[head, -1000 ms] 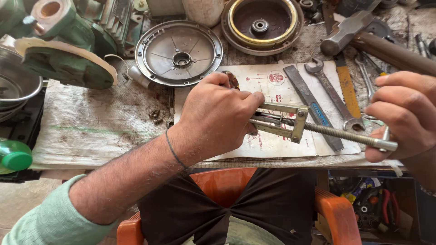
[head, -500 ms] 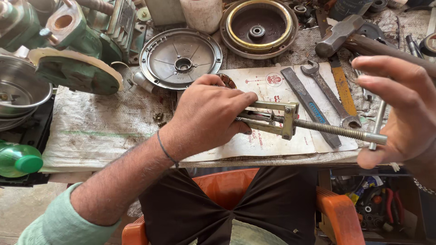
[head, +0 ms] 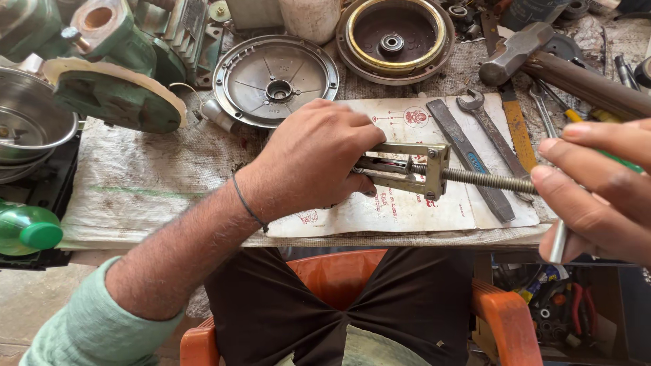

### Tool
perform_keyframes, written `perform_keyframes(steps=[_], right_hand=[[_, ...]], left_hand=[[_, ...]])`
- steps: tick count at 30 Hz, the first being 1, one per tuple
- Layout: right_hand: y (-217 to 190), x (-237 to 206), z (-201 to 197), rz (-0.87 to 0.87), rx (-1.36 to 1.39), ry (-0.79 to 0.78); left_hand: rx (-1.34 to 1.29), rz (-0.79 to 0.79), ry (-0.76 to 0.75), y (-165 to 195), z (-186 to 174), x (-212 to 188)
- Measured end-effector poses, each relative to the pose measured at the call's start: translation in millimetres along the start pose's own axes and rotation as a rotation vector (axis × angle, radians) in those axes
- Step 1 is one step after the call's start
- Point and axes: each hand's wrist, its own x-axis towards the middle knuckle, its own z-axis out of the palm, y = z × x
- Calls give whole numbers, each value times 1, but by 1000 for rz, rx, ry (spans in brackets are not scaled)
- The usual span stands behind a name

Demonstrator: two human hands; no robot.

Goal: The person works at a cluttered workbench disassembling an electric motor armature. They first twist and pull a bearing off the shaft by hand, fit small components onto the shaft, then set up a bearing puller tool around the armature and turn its screw to press the bearing off the shaft.

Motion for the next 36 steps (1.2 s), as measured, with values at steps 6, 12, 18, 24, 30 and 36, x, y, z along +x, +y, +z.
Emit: perform_keyframes(steps=[6, 12, 18, 24, 30, 36], right_hand=[[-2, -7, 7, 18, -74, 49], [-14, -9, 18, 90, -98, 163], [7, -16, 25, -140, -139, 217], [13, -19, 41, -290, -236, 429], [-30, -1, 38, 309, -170, 411], [-33, -11, 39, 515, -114, 353]], left_hand=[[32, 50, 19, 2, 0, 6], [31, 56, 2, 4, 4, 8], [76, -42, -18, 13, 5, 11], [125, -43, 51, 28, 9, 3], [161, -112, 12, 39, 14, 12], [130, -160, -37, 43, 7, 24]])
